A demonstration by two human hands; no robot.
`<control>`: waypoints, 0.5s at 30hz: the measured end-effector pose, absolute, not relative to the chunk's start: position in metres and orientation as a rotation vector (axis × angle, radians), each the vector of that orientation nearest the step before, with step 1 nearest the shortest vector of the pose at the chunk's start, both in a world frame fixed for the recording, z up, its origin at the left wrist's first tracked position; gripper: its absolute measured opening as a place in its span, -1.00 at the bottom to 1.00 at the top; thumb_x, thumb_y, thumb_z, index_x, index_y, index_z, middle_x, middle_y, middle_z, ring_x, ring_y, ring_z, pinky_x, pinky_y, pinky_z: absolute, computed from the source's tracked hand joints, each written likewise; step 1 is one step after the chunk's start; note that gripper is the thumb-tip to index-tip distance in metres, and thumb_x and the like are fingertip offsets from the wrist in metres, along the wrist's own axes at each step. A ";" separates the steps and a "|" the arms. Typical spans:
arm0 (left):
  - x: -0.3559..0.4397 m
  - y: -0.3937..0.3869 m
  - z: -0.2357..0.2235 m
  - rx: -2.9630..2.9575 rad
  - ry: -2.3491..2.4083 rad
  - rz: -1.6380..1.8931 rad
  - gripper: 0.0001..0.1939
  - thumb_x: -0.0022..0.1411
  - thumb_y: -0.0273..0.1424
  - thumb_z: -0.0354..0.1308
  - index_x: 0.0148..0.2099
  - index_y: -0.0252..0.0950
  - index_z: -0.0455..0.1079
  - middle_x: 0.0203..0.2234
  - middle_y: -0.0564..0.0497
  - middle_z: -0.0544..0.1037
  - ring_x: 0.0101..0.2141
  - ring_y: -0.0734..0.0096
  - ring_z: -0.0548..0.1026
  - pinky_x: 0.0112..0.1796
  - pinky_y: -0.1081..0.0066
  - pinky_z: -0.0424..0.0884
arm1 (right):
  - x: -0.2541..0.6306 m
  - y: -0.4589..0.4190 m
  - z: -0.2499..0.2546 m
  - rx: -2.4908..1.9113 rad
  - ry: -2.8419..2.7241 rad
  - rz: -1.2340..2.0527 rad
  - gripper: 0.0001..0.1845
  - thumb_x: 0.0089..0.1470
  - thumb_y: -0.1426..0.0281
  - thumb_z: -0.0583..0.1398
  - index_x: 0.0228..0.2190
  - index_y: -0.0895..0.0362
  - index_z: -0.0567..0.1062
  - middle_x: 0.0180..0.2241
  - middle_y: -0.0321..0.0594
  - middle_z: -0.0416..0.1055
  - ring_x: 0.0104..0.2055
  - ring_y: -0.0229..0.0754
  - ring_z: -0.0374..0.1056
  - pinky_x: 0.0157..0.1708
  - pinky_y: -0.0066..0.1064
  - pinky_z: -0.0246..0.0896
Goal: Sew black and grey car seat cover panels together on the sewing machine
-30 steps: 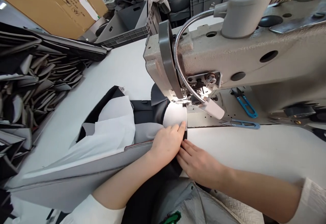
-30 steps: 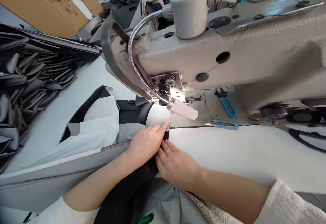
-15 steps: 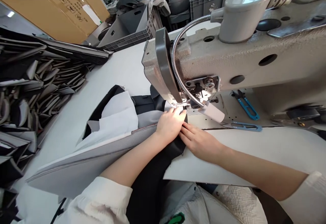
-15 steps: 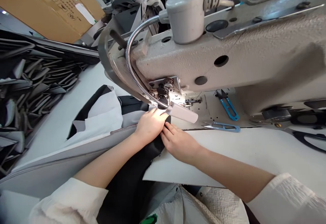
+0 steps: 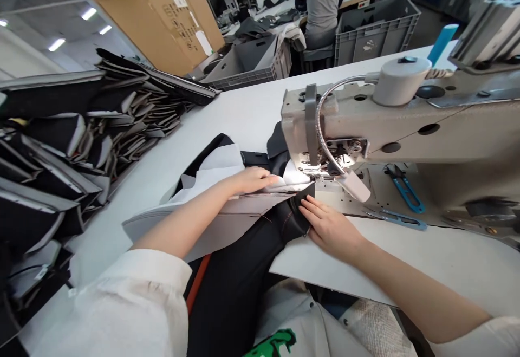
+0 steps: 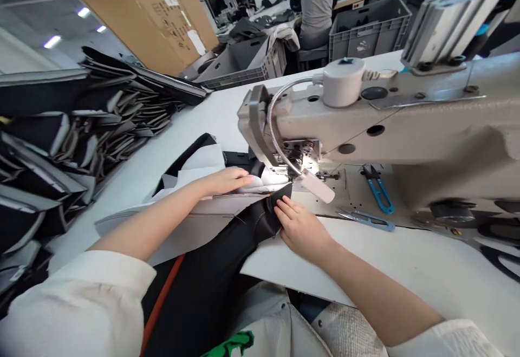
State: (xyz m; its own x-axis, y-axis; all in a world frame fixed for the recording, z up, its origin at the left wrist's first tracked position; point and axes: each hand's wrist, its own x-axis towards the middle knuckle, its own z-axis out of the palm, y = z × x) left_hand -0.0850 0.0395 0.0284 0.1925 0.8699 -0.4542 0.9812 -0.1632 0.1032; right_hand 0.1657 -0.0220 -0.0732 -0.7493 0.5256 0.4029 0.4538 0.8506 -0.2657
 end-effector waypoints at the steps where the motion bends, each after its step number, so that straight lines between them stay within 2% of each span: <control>1: -0.078 0.030 0.029 2.127 1.679 -0.330 -0.46 0.24 0.01 -0.21 -0.38 -0.34 0.34 -0.48 -0.01 0.42 -0.45 0.38 0.38 -0.44 0.45 0.23 | 0.166 -0.022 -0.073 -0.714 -2.547 0.213 -0.54 0.06 0.54 0.03 0.00 0.44 0.35 0.06 0.16 0.27 0.19 0.07 0.08 0.11 -0.11 0.16; 4: -0.059 -0.005 0.034 2.382 1.565 -0.204 -0.63 0.25 -0.14 -0.10 -0.39 -0.31 0.30 -0.58 0.06 0.36 -0.53 0.43 0.33 -0.51 0.45 0.17 | 0.166 -0.022 -0.073 -0.679 -2.536 0.246 -0.50 0.02 0.57 0.01 0.03 0.40 0.32 0.07 0.11 0.26 0.23 0.02 0.01 0.13 -0.11 0.13; 7: -0.055 -0.030 0.042 2.726 1.623 -0.208 -0.69 0.31 -0.34 -0.18 -0.34 -0.32 0.34 -0.51 -0.03 0.41 -0.43 0.34 0.40 -0.38 0.37 0.24 | 0.169 -0.023 -0.070 -0.656 -2.539 0.247 -0.45 -0.01 0.57 0.01 0.07 0.41 0.26 0.08 0.11 0.24 0.25 0.01 -0.04 0.16 -0.08 0.07; 9: -0.058 -0.039 0.044 2.796 1.913 -0.143 -0.71 0.31 -0.40 -0.18 -0.17 -0.35 0.36 -0.33 -0.15 0.45 -0.26 0.21 0.42 -0.24 0.28 0.27 | 0.170 -0.024 -0.067 -0.635 -2.535 0.180 -0.44 0.03 0.54 0.03 0.11 0.37 0.21 0.12 0.12 0.19 0.25 0.05 -0.05 0.16 0.01 0.03; 11: -0.060 -0.047 0.040 2.820 2.063 -0.094 -0.65 0.28 -0.38 -0.12 0.07 -0.36 0.26 -0.07 -0.26 0.38 -0.07 0.10 0.35 -0.11 0.18 0.24 | 0.168 -0.029 -0.063 -0.523 -2.553 0.072 -0.45 0.09 0.53 0.03 0.14 0.27 0.19 0.15 0.11 0.14 0.24 0.05 -0.03 0.15 0.06 0.02; 13: -0.061 -0.057 0.032 2.897 1.883 -0.188 -0.49 0.23 -0.35 -0.04 0.22 -0.30 0.10 0.13 -0.25 0.22 0.07 0.04 0.22 0.00 0.12 0.17 | 0.160 -0.037 -0.060 -0.431 -2.584 -0.042 -0.50 0.13 0.56 0.01 0.13 0.23 0.21 0.13 0.11 0.17 0.20 0.02 0.06 0.13 0.01 0.06; 15: -0.062 -0.063 0.023 2.928 1.709 -0.346 -0.41 0.20 -0.41 -0.02 0.27 -0.24 0.01 0.19 -0.19 0.15 0.11 0.07 0.19 0.04 0.11 0.14 | 0.144 -0.048 -0.057 -0.516 -2.590 -0.152 -0.54 0.15 0.58 -0.01 0.10 0.31 0.25 0.08 0.18 0.22 0.14 0.03 0.16 0.11 -0.05 0.11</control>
